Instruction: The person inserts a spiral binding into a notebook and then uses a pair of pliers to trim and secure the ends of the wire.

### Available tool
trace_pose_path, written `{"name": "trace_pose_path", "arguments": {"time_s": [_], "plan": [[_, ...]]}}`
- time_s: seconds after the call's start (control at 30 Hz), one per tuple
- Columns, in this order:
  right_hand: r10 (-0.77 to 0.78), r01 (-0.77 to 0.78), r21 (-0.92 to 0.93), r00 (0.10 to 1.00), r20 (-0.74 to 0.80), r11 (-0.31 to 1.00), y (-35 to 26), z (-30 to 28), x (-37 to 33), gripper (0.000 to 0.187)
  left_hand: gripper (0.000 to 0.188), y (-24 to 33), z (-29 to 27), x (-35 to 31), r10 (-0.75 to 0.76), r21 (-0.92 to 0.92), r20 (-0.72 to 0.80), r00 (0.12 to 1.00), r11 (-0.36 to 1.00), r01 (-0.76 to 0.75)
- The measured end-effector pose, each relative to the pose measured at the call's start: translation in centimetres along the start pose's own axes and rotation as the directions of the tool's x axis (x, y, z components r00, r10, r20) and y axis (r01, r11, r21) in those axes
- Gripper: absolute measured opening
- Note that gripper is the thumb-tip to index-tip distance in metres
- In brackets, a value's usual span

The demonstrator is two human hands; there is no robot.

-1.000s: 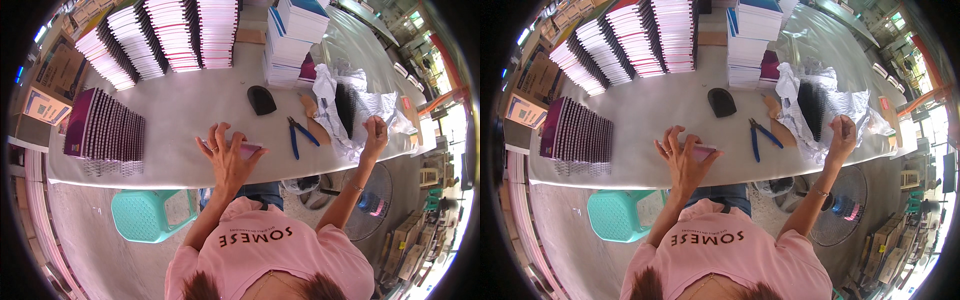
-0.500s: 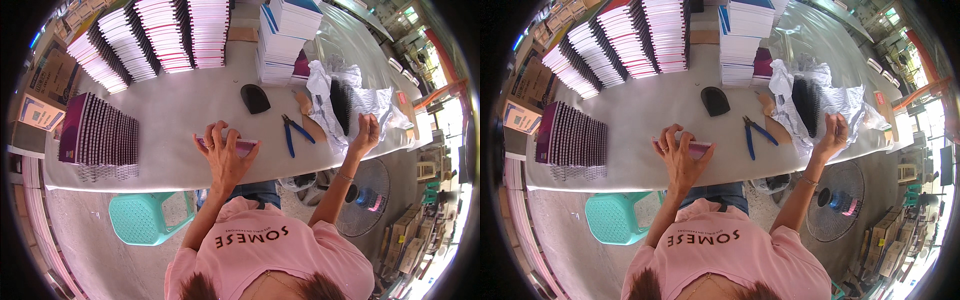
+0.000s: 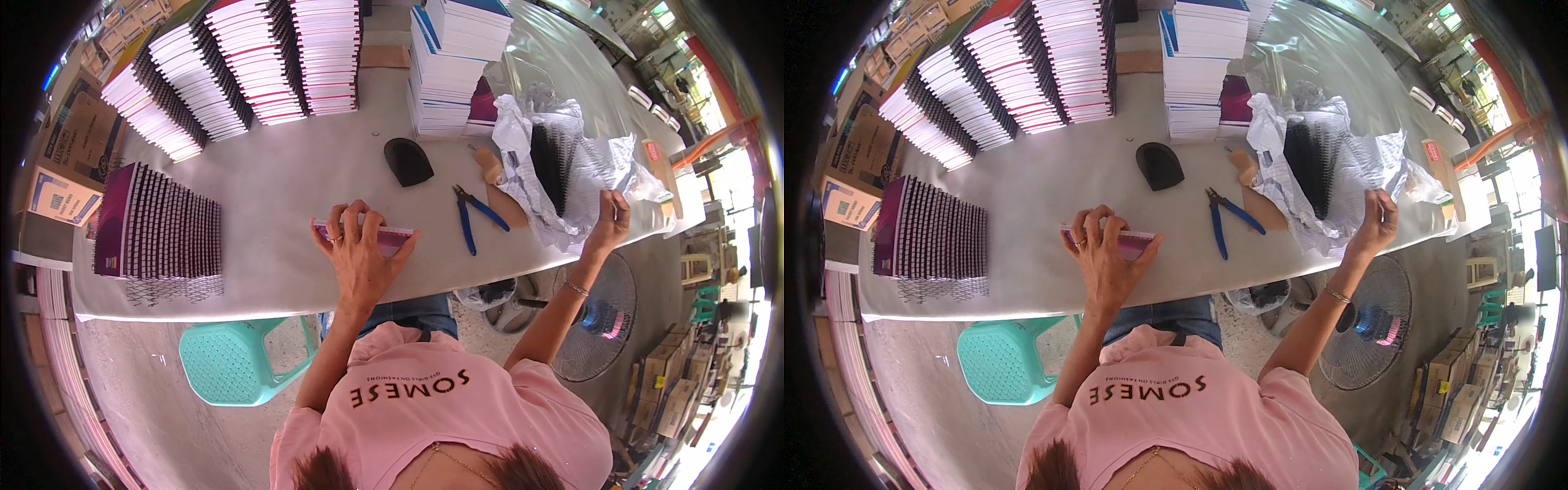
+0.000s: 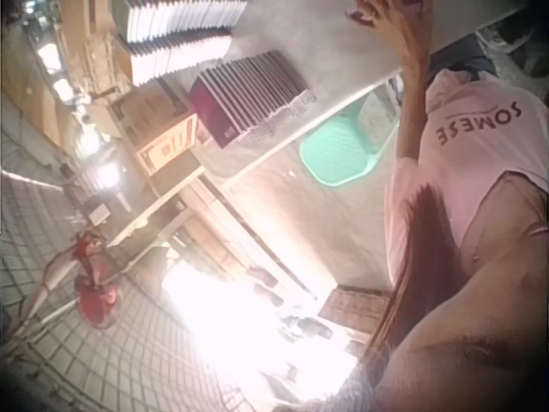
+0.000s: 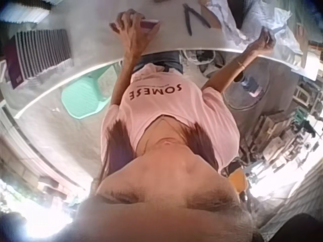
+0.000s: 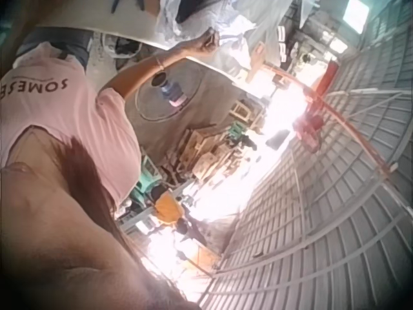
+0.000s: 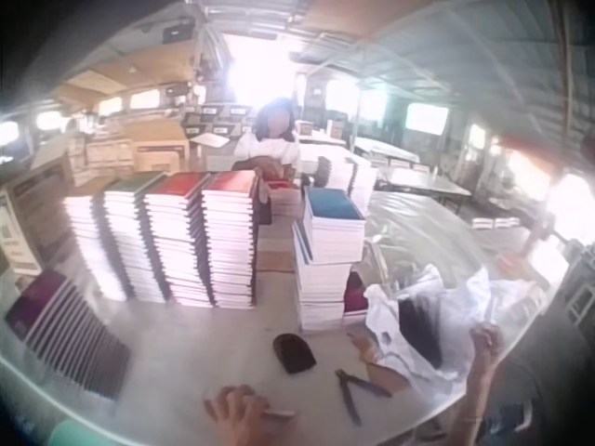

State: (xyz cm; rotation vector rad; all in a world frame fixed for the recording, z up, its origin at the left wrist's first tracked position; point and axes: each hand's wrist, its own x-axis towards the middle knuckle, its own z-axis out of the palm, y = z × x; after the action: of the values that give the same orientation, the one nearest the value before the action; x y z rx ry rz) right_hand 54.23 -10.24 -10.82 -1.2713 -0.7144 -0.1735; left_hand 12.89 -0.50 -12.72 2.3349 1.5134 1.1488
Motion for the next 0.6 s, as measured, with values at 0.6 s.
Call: {"name": "trace_pose_path", "arguments": {"time_s": [0.6], "plan": [[0.317, -0.433, 0.509, 0.899, 0.301, 0.744, 0.3, 1.6, 0.9, 0.043, 0.049, -0.2, -0.2, -0.3, 0.015, 0.024, 0.009, 1.000, 1.000, -0.016]]}}
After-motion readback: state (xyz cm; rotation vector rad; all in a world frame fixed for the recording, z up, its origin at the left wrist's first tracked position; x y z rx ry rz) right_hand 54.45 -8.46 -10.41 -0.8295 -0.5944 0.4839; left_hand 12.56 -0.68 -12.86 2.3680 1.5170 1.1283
